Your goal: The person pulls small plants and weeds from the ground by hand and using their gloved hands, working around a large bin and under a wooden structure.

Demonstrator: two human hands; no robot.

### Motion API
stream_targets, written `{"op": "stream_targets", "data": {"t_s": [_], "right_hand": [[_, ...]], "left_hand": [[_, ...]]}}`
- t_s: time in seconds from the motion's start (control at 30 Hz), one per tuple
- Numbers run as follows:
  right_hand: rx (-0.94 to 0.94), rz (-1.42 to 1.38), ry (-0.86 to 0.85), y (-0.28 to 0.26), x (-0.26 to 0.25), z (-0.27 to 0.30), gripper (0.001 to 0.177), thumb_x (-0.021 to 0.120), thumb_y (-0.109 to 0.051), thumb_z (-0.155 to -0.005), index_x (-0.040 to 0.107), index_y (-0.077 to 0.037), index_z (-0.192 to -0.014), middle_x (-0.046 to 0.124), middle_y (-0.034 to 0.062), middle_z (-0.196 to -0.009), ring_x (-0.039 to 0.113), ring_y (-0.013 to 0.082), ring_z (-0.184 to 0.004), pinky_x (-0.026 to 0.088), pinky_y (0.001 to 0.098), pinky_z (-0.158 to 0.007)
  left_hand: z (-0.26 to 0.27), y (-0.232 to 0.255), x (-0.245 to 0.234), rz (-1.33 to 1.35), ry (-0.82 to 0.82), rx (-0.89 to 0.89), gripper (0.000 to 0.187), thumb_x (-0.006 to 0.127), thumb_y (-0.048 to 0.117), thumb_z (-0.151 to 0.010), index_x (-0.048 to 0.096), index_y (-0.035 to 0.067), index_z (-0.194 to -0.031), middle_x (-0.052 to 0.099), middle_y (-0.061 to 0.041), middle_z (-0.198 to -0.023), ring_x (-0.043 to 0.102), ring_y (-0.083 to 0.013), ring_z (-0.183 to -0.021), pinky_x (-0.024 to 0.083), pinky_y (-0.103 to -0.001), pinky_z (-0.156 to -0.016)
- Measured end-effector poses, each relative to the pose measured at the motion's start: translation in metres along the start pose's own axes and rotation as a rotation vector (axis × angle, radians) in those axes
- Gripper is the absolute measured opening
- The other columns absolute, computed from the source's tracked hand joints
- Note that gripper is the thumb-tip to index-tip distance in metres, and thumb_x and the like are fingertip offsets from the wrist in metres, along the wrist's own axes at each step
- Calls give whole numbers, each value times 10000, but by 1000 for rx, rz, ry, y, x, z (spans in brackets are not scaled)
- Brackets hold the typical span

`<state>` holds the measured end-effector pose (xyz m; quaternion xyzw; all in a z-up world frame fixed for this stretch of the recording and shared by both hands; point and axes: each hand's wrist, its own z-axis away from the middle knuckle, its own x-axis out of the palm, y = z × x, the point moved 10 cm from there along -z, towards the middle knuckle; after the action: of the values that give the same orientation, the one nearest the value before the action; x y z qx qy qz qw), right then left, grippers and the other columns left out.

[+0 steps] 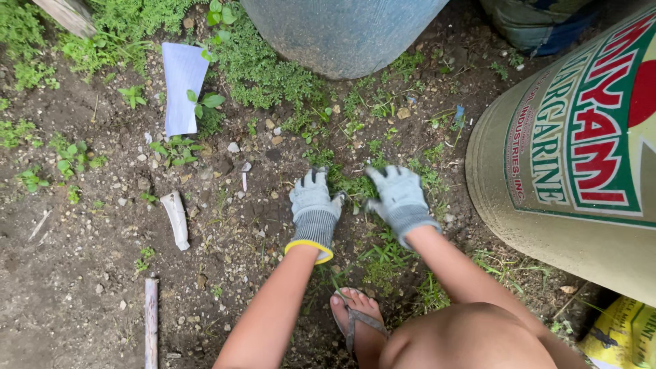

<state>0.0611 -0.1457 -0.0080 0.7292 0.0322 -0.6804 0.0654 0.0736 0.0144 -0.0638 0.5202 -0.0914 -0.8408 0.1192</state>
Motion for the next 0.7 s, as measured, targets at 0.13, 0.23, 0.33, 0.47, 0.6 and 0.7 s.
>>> {"op": "stream_targets", "data": {"t_s": [0.13, 0.23, 0.33, 0.47, 0.6, 0.7], "right_hand": [[400, -247, -618, 45, 58, 0, 241, 571, -333, -1080, 683, -160, -1205, 691, 105, -1060, 717, 237, -893, 634, 396, -732], [721, -869, -316, 102, 52, 1, 249, 638, -224, -942, 765, -213, -1156, 777, 68, -988, 666, 305, -760, 532, 497, -710], [360, -631, 17, 116, 22, -21, 583, 849, -329, -789, 622, -99, -1274, 715, 103, -1080, 673, 243, -906, 546, 449, -818], [487, -267, -441, 97, 73, 23, 502, 698, -426, -917, 600, -205, -1357, 693, 71, -1158, 665, 214, -1014, 546, 381, -897], [291, 46, -374, 74, 78, 16, 300, 634, -394, -980, 645, -192, -1201, 659, 70, -1188, 601, 246, -1116, 490, 424, -947], [329, 8, -399, 91, 87, 9, 241, 629, -341, -1000, 647, -171, -1171, 668, 81, -1134, 625, 235, -1015, 524, 368, -871]], "left_hand": [[6, 10, 2, -44, -28, 84, 747, 788, 391, -837, 437, 168, -1458, 431, -116, -1511, 372, -323, -1411, 276, -505, -1164], [2, 15, 15, -62, -38, 112, 677, 783, 399, -862, 510, 162, -1434, 485, -112, -1506, 414, -321, -1424, 291, -497, -1207], [-9, 28, 42, -229, -49, 256, 676, 778, 359, -824, 494, 142, -1397, 421, -154, -1490, 378, -379, -1374, 266, -533, -1138], [-35, 23, 70, -408, 44, 325, 293, 563, 166, -987, 598, 147, -1278, 632, -144, -1250, 597, -331, -1203, 422, -527, -1023], [-49, 0, 57, -397, 139, 294, 231, 580, 144, -959, 631, 152, -1184, 708, -112, -1091, 679, -316, -1064, 487, -493, -939], [-59, -38, 24, -321, 95, 110, 204, 588, 201, -1002, 620, 129, -1190, 716, -138, -1036, 693, -309, -1027, 495, -500, -938]]}}
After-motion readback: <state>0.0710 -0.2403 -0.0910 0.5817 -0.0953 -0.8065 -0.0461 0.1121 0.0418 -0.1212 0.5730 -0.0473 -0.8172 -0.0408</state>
